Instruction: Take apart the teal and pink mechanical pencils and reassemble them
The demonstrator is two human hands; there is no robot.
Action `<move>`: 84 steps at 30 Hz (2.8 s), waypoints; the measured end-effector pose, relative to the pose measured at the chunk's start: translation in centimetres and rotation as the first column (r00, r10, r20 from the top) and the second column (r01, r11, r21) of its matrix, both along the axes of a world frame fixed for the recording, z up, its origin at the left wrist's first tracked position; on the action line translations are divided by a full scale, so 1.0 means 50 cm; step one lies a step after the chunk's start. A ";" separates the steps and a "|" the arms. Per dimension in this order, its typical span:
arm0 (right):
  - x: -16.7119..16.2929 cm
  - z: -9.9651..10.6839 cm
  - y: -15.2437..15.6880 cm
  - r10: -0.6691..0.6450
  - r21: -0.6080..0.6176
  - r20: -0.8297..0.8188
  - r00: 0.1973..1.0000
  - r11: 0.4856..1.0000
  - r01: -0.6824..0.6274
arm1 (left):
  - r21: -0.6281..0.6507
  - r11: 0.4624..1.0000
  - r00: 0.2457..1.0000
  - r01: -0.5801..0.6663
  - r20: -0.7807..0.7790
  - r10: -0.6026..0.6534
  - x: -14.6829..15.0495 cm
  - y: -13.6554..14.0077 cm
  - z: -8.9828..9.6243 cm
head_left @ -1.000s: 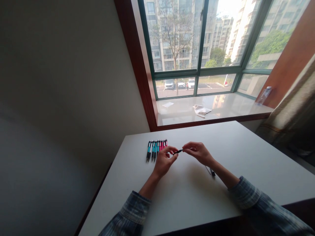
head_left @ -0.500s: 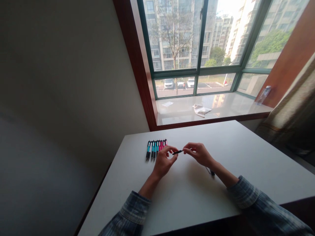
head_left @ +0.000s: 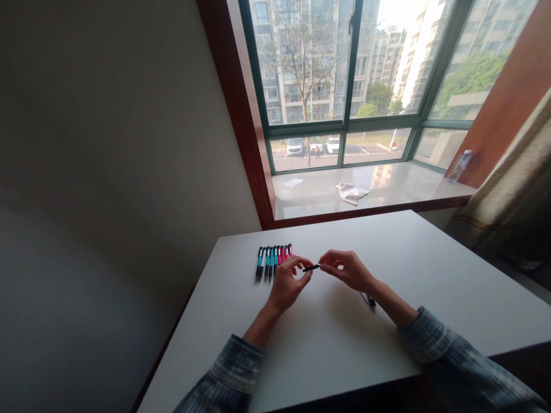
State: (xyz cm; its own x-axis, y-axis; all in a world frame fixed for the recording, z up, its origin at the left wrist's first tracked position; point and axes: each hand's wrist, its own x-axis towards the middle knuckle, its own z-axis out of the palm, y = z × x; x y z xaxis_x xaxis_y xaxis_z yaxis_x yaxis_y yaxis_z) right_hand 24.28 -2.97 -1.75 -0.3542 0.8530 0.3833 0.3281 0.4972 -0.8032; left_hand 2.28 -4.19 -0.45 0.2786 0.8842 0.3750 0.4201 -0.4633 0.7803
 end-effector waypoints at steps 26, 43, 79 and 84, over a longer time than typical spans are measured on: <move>-0.004 0.013 -0.013 0.114 -0.040 0.100 0.988 0.993 -0.111 | -0.256 0.956 0.904 0.144 0.426 -0.022 0.012 0.001 -0.012; 0.219 0.010 -0.109 0.039 -0.100 0.429 0.903 0.995 0.005 | -0.511 0.836 0.749 0.197 0.629 0.208 0.008 0.008 -0.019; 0.129 -0.023 -0.123 -0.367 0.225 0.262 0.892 0.922 0.314 | -0.539 0.788 0.814 0.298 0.574 0.085 0.006 -0.008 0.008; 0.156 -0.055 -0.128 -0.372 0.166 0.302 0.878 0.927 0.335 | -0.528 0.771 0.793 0.355 0.607 0.051 0.007 -0.014 0.014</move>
